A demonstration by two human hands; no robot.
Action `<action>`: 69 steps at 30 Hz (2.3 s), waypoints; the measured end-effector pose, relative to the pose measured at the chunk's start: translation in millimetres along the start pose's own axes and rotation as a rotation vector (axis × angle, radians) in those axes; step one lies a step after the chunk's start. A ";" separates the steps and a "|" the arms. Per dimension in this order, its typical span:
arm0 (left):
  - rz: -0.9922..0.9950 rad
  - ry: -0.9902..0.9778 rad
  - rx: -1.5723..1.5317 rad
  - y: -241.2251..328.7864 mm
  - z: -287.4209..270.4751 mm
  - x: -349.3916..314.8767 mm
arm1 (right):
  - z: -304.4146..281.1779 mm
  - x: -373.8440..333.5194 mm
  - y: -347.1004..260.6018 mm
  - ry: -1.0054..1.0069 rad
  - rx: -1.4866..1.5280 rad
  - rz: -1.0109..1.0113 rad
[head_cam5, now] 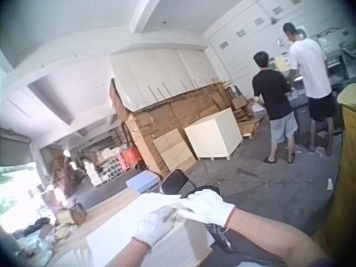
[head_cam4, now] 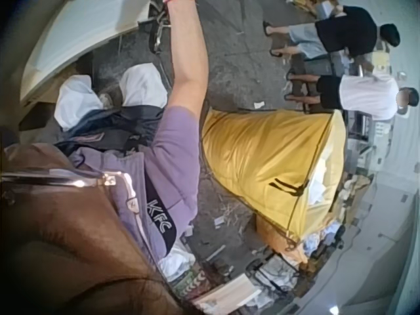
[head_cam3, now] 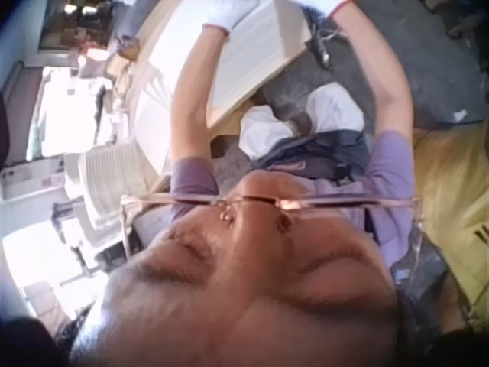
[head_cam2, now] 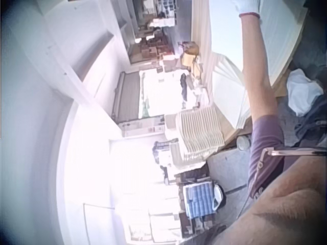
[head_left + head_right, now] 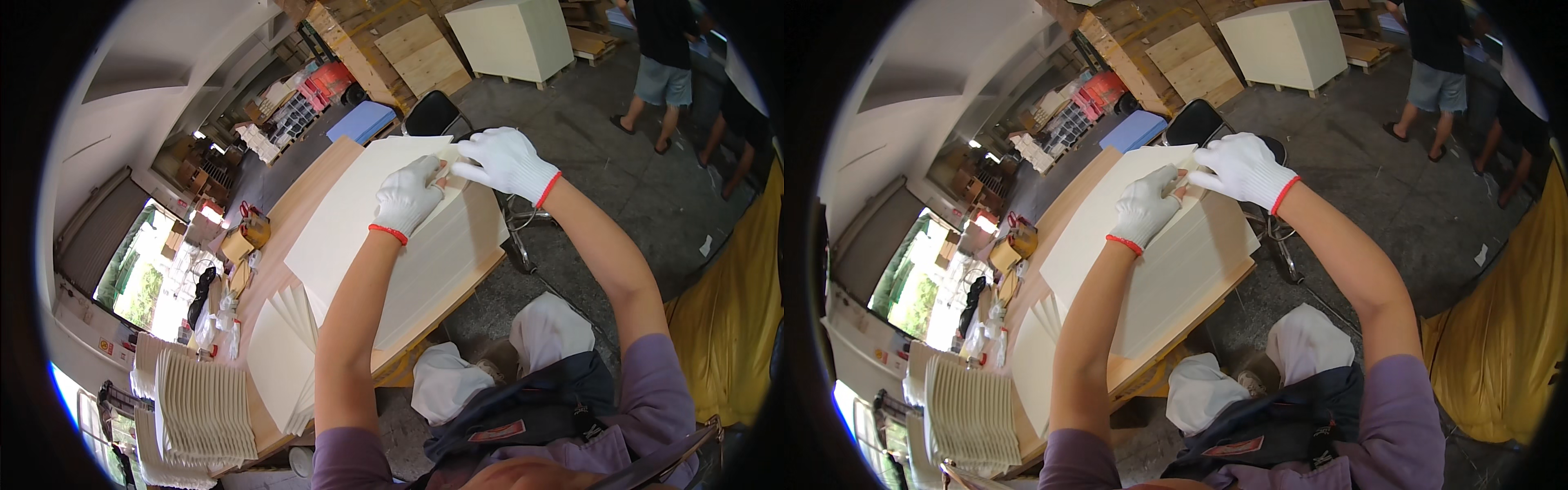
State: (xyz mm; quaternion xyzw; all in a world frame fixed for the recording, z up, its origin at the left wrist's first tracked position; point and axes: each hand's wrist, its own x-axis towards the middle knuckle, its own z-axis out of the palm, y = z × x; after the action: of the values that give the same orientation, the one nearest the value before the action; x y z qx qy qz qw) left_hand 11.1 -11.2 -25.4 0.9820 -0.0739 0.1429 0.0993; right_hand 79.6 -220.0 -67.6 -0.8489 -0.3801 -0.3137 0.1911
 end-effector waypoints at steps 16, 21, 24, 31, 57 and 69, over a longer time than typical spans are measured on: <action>-0.016 -0.053 -0.424 0.2 -7.1 -17.6 | 28.9 -2.6 -20.0 0.097 0.759 0.509; 0.022 -0.041 -0.385 -8.6 -0.7 -12.9 | 33.8 -3.8 -19.1 0.118 0.753 0.508; 0.010 -0.049 -0.430 -7.7 -1.6 -13.5 | 36.0 -4.5 -17.9 0.117 0.758 0.517; 0.045 -0.016 -0.488 -9.1 -1.0 -15.5 | 31.6 -3.9 -20.2 0.099 0.769 0.519; 0.085 0.066 -0.445 -3.3 1.2 -19.4 | 31.9 -4.1 -21.9 0.077 0.749 0.548; 0.084 0.005 -0.278 -3.7 0.8 -15.6 | 41.1 -4.7 -17.9 0.119 0.737 0.527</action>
State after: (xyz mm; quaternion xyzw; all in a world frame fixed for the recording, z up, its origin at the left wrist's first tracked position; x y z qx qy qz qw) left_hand -2.8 -5.9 -31.4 0.9545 -0.1335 0.1380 0.2283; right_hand 79.4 -187.8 -99.2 -0.7725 -0.2260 -0.1462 0.5751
